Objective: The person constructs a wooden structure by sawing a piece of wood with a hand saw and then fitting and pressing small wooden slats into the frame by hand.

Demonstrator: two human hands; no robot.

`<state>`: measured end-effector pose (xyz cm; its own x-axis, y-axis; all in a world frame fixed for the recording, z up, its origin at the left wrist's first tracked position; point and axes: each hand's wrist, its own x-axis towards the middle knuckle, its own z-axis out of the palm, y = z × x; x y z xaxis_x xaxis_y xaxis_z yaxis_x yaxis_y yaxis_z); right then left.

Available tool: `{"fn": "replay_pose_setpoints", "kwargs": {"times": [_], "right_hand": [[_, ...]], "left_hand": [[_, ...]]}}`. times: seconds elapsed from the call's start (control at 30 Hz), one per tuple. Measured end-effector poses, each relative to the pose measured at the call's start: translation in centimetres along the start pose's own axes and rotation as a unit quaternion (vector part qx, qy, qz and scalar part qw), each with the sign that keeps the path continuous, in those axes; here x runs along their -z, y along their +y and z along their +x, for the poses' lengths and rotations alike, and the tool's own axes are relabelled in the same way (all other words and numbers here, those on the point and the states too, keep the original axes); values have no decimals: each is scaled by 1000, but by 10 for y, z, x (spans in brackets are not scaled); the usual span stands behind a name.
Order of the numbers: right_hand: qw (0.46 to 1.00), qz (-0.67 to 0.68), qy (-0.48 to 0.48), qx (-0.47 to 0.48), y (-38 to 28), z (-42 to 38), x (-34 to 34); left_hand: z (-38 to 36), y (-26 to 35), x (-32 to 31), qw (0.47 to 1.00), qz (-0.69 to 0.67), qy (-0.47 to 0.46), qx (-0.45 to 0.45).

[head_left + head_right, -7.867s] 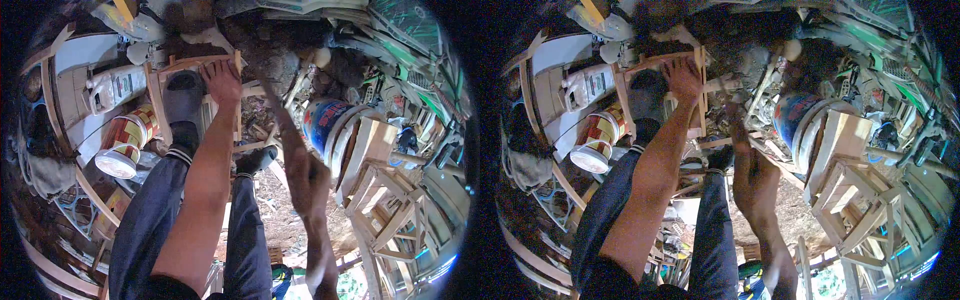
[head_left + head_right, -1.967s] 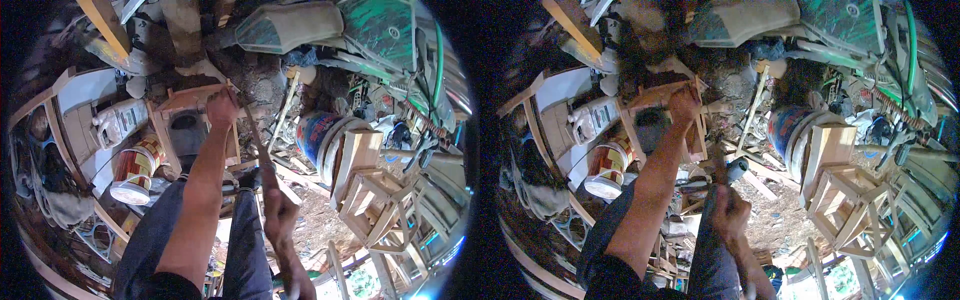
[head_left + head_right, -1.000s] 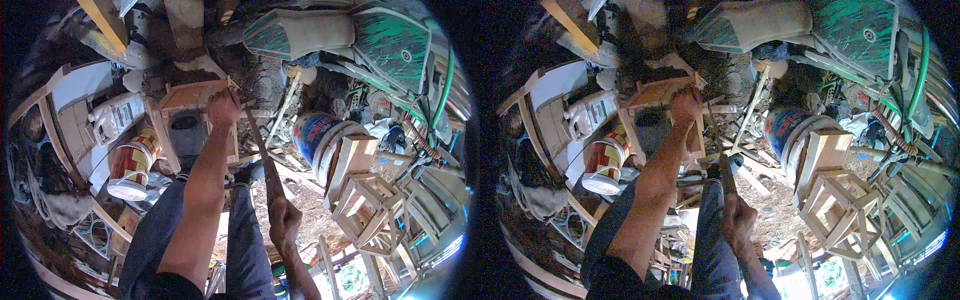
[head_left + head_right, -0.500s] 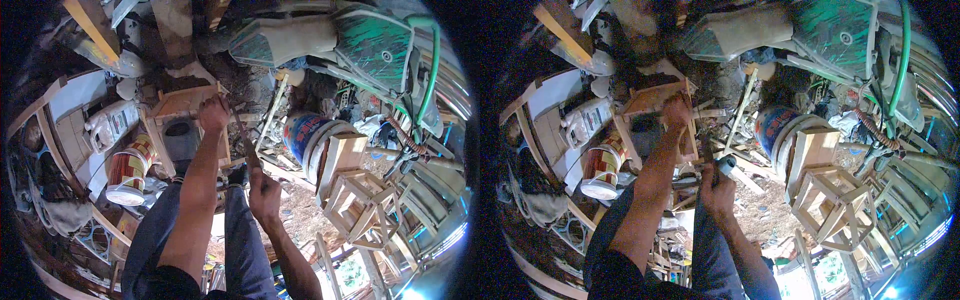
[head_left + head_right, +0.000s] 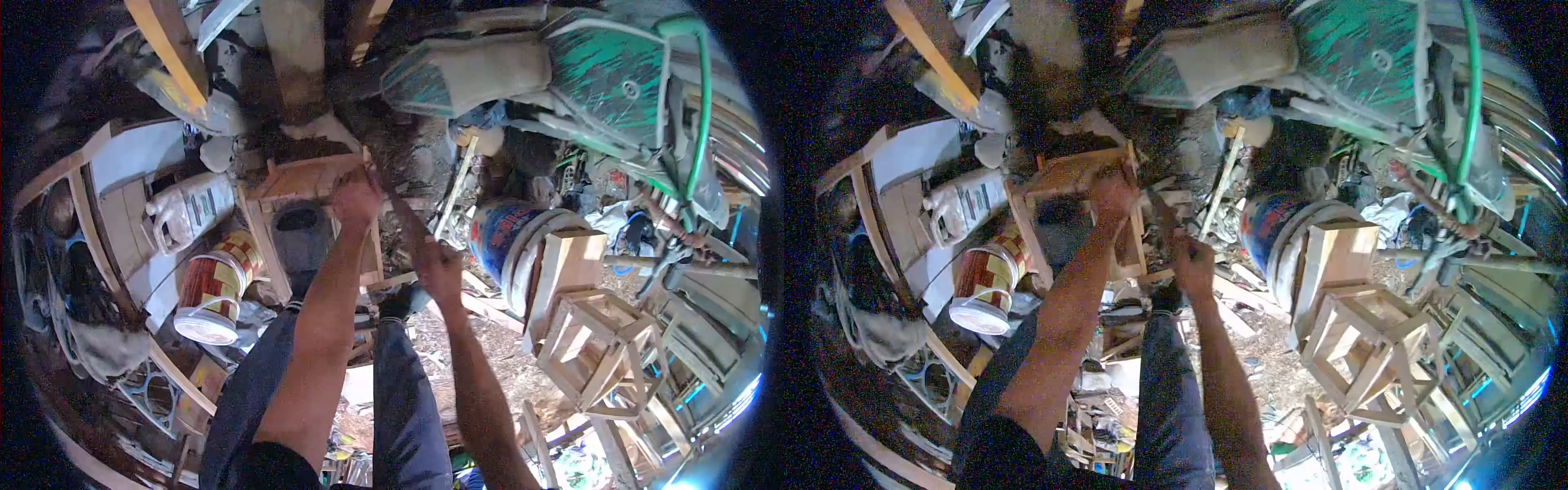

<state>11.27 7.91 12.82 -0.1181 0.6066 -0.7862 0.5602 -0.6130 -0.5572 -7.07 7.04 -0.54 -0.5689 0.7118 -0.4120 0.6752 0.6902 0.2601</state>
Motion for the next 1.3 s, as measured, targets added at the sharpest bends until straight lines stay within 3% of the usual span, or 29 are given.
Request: {"fn": "replay_pose_setpoints", "kwargs": {"times": [0.03, 0.07, 0.1, 0.13, 0.17, 0.2, 0.23, 0.33, 0.4, 0.47, 0.5, 0.53, 0.6, 0.63, 0.7, 0.73, 0.77, 0.8, 0.83, 0.87, 0.97, 1.07, 1.1, 1.17, 1.23, 1.3], "right_hand": [[997, 44, -53, 38, 19, 6, 1], [994, 103, -6, 45, 44, -3, -19], [985, 160, 44, 52, 71, -13, -36], [996, 15, 20, 88, 102, -11, -41], [973, 22, 91, 211, 110, -15, -58], [962, 16, 108, 250, 119, -15, -70], [949, 14, 125, 290, 128, -12, -81], [925, 5, 149, 350, 127, -6, -89], [985, 44, 76, 152, 92, -31, -66], [993, 19, 59, 98, 20, -28, -35], [995, -96, -19, -7, -24, -12, -12], [894, -342, -10, 289, -48, 0, 1], [892, -294, -134, 316, -70, 45, 6], [892, -293, -137, 315, -71, 50, 2], [939, -163, -87, 289, -75, 49, -9], [799, -393, 126, 437, -63, 21, -17], [917, -255, 106, 288, -53, 0, -23], [984, -100, 80, 125, -35, -16, -28], [981, -114, 101, 120, 13, -23, -37], [987, -14, 97, 129, 50, -33, -47], [979, -55, 62, 184, 115, -28, -64], [896, -197, 119, 379, 137, 0, -78], [898, -194, 117, 376, 126, -8, -76], [964, -43, 98, 244, 96, -31, -60], [991, 22, 62, 119, 58, -46, -32], [988, 32, 66, 134, 20, -57, -18]], "left_hand": [[-2, 2, 5, 1000, -5, -5, 11], [-7, 8, 14, 988, 23, 144, -44], [-7, 4, 9, 989, 28, 140, -44], [-3, 0, 3, 988, 34, 133, -65], [-3, -3, -1, 987, 38, 126, -88], [-3, 3, 9, 996, 25, 70, -51], [0, 6, 17, 995, 31, 77, -56], [-6, 5, 12, 992, 59, 82, -70], [-3, -1, 6, 985, 64, 121, -106], [-3, -1, 4, 984, 54, 137, -98], [-7, 1, 6, 983, 43, 152, -94], [-9, 10, 17, 996, 32, 75, -38], [-7, 9, 8, 989, 36, 124, -66], [-8, 3, 6, 980, 47, 172, -87], [-11, 7, 12, 987, 51, 135, -64], [-11, 11, 17, 992, 52, 103, -42], [-11, 11, 17, 993, 48, 104, -40], [-11, 9, 18, 991, 50, 111, -52], [-10, 7, 18, 990, 53, 117, -64], [-8, 6, 18, 989, 52, 120, -62], [-7, 10, 17, 996, 15, 85, -38], [-7, 12, 27, 998, 16, 56, -23], [-7, 12, 25, 998, 10, 54, -22], [-7, 10, 21, 999, 5, 50, -13], [-5, 9, 17, 999, 23, 45, -21], [-6, 8, 17, 998, 30, 59, -21]]}}
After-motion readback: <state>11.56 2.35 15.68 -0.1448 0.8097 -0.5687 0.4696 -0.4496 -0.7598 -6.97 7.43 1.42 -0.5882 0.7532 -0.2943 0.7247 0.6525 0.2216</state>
